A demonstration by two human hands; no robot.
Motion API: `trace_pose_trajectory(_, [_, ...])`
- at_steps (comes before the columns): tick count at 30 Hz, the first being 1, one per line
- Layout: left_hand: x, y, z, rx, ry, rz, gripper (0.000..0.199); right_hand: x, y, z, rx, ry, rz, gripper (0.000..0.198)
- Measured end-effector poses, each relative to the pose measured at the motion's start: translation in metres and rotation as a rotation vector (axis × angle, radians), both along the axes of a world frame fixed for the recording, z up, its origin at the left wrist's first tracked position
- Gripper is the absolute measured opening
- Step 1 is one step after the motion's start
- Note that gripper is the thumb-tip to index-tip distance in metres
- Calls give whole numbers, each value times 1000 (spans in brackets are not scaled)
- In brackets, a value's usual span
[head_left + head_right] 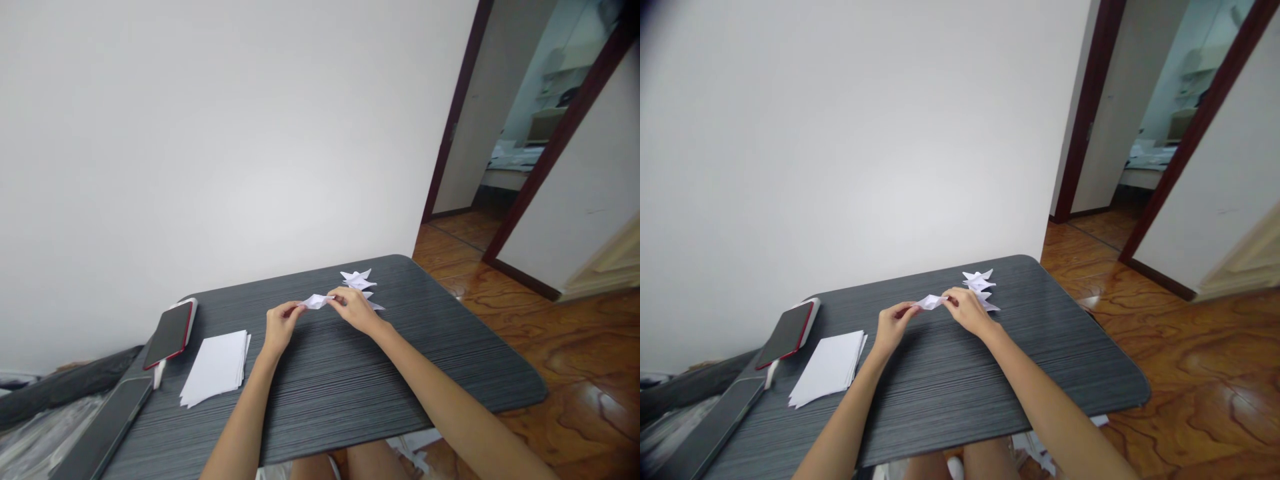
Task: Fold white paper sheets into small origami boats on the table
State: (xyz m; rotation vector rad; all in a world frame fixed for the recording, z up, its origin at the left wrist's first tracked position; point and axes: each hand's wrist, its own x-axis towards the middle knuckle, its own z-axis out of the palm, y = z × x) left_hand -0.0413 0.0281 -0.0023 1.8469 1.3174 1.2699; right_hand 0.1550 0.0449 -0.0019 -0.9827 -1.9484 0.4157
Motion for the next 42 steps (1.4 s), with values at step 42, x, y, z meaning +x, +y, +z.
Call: trace_pose_trajectory(42, [-153,-98,37,82,787,129,42,97,-59,-29,-286,-127,-498,26])
